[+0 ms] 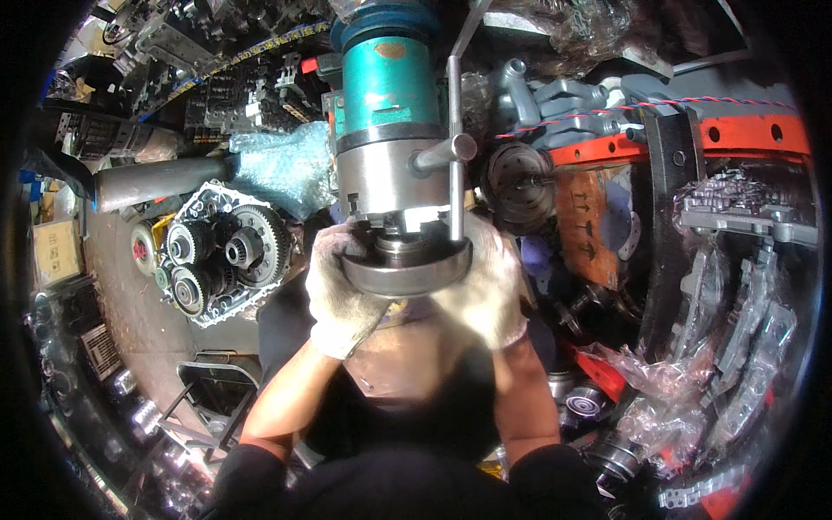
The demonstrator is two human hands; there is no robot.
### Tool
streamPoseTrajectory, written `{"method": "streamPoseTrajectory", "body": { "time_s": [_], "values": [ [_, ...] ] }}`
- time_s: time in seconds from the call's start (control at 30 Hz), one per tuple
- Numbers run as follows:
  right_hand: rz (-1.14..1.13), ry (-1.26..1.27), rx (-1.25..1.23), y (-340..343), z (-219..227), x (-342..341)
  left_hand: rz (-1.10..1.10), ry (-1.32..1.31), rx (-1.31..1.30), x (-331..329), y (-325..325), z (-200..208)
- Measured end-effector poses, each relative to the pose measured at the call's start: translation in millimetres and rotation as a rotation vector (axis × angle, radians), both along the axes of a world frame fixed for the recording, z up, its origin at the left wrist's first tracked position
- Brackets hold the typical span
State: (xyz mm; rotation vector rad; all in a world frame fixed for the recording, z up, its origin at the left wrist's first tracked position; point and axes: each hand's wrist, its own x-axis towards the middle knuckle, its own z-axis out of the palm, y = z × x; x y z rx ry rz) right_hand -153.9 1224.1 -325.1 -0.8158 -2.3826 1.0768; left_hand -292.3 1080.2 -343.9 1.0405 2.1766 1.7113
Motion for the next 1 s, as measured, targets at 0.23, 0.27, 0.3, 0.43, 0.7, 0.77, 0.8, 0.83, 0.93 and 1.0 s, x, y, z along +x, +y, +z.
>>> {"method": "streamPoseTrajectory", "body": {
  "time_s": [0.23, 0.27, 0.3, 0.43, 0.7, 0.77, 0.8, 0.83, 0.93, 1.0],
  "values": [
    [-0.027, 0.043, -0.038, 7.1, 0.9, 2.1, 0.080, 0.098, 0.028, -0.2, 6.6, -1.2],
    [-0.022, 0.052, -0.052, 6.6, 1.3, 1.8, 0.088, 0.126, 0.022, -0.4, 6.2, -1.3],
    [-0.024, 0.066, -0.066, 5.4, 1.5, 1.1, 0.079, 0.108, 0.022, -0.6, 5.6, -1.1],
    [-0.042, 0.146, -0.134, 2.3, 2.8, -0.2, 0.052, 0.072, 0.023, -1.8, 1.8, 0.0],
    [-0.046, -0.005, -0.040, 4.1, 11.4, 1.2, -0.026, 0.105, -0.017, -3.8, -4.0, 5.3],
    [-0.063, -0.044, 0.013, 2.8, 14.5, 0.6, -0.058, 0.087, -0.017, -5.7, -6.3, 8.8],
    [-0.073, -0.047, -0.015, 2.2, 15.9, 0.0, -0.074, 0.075, -0.027, -6.8, -7.0, 10.6],
    [-0.091, -0.042, -0.038, 1.7, 17.1, -0.4, -0.083, 0.083, -0.049, -7.8, -8.3, 12.7],
    [-0.112, -0.089, 0.082, 1.6, 18.1, -1.4, -0.100, 0.103, -0.029, -11.7, -9.6, 16.6],
    [-0.087, -0.096, 0.236, 1.5, 16.3, -0.2, -0.101, 0.090, -0.053, -13.1, -8.9, 18.0]
  ]
}}
